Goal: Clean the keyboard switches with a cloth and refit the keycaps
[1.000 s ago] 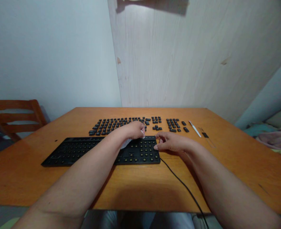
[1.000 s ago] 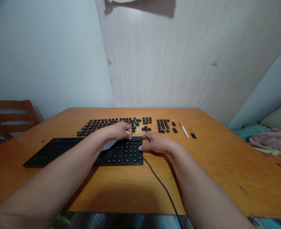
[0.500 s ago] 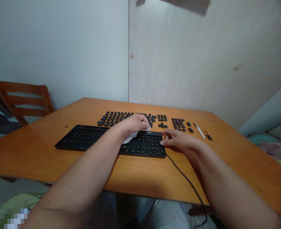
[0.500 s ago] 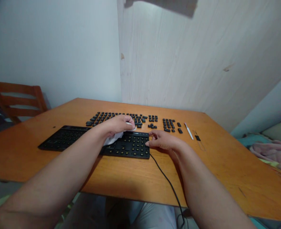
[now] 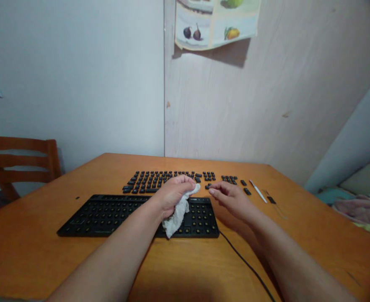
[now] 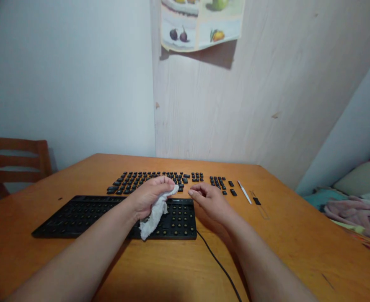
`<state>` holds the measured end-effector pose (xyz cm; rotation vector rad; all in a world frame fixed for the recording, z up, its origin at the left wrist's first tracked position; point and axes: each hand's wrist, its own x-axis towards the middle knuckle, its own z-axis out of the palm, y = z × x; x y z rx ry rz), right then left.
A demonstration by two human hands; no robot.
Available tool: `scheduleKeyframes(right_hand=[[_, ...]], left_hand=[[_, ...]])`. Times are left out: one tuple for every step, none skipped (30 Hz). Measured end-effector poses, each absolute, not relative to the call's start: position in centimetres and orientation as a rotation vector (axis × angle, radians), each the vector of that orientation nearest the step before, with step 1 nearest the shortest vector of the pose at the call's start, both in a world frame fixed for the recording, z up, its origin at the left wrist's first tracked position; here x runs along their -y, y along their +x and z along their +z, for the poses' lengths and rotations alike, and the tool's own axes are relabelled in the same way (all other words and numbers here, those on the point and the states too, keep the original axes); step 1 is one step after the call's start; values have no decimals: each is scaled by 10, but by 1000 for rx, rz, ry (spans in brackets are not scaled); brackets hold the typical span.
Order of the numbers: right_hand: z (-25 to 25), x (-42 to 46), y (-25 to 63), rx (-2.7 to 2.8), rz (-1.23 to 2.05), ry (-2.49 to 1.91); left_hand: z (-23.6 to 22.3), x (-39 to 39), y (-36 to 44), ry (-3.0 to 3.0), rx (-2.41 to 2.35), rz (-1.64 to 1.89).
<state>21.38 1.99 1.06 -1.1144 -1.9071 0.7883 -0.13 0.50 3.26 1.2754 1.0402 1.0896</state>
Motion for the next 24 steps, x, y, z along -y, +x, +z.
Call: scheduleKeyframes(right_hand=[[11, -15, 207, 1852, 818, -1082], [9, -10, 201, 1810, 861, -1044], [7, -5, 196, 1772, 920, -998], [5, -1, 191, 1734, 977, -945], [2, 2, 187, 1693, 1024, -890], [-1, 5, 184, 1669, 1051, -855], [-3, 6, 182, 1670, 1069, -840], [-5, 7, 181, 1669, 1080, -833], [-7, 7, 181, 1665, 1089, -835], [-8, 7, 181, 1649, 1102, -839], [-9, 7, 181, 1616, 1125, -842], [-9, 7, 180, 1572, 1160, -841], [-9, 7, 180, 1524, 1205, -840], [-9, 7, 180, 1478, 1253, -840], [-8, 7, 180, 1435, 1299, -842], [-7, 8, 180, 1398, 1336, -843], [-6, 9, 180, 1365, 1362, -845], [-5, 9, 180, 1338, 1377, -847], [-5, 10, 180, 1316, 1382, -848], [-5, 11, 181, 1302, 1381, -849], [-5, 11, 181, 1293, 1377, -852], [-6, 11, 182, 1287, 1371, -857], [-6, 11, 182, 1282, 1367, -862], [-7, 11, 183, 1273, 1366, -866]], left_hand=[[32, -3, 0, 1266, -1041, 1094], [31, -1, 1, 1260, -1043, 1093], [30, 1, 2, 1249, -1041, 1091], [29, 4, 3, 1241, -1037, 1086], [28, 7, 5, 1233, -1027, 1084], [28, 9, 6, 1224, -1013, 1083], [28, 12, 7, 1214, -996, 1080], [28, 14, 8, 1204, -980, 1081], [28, 16, 9, 1191, -965, 1083], [28, 17, 9, 1179, -952, 1081], [28, 19, 10, 1169, -940, 1080], [28, 19, 10, 1162, -929, 1080], [28, 20, 11, 1158, -919, 1081], [28, 20, 12, 1155, -911, 1087], [27, 21, 13, 1151, -903, 1097], [26, 21, 14, 1146, -897, 1112], [25, 21, 15, 1143, -894, 1129], [23, 21, 17, 1152, -897, 1145], [22, 21, 18, 1181, -908, 1160], [20, 21, 19, 1236, -927, 1174], [19, 22, 20, 1318, -955, 1184], [18, 22, 21, 1423, -989, 1190], [18, 22, 21, 1535, -1024, 1197], [18, 22, 21, 1645, -1058, 1202]])
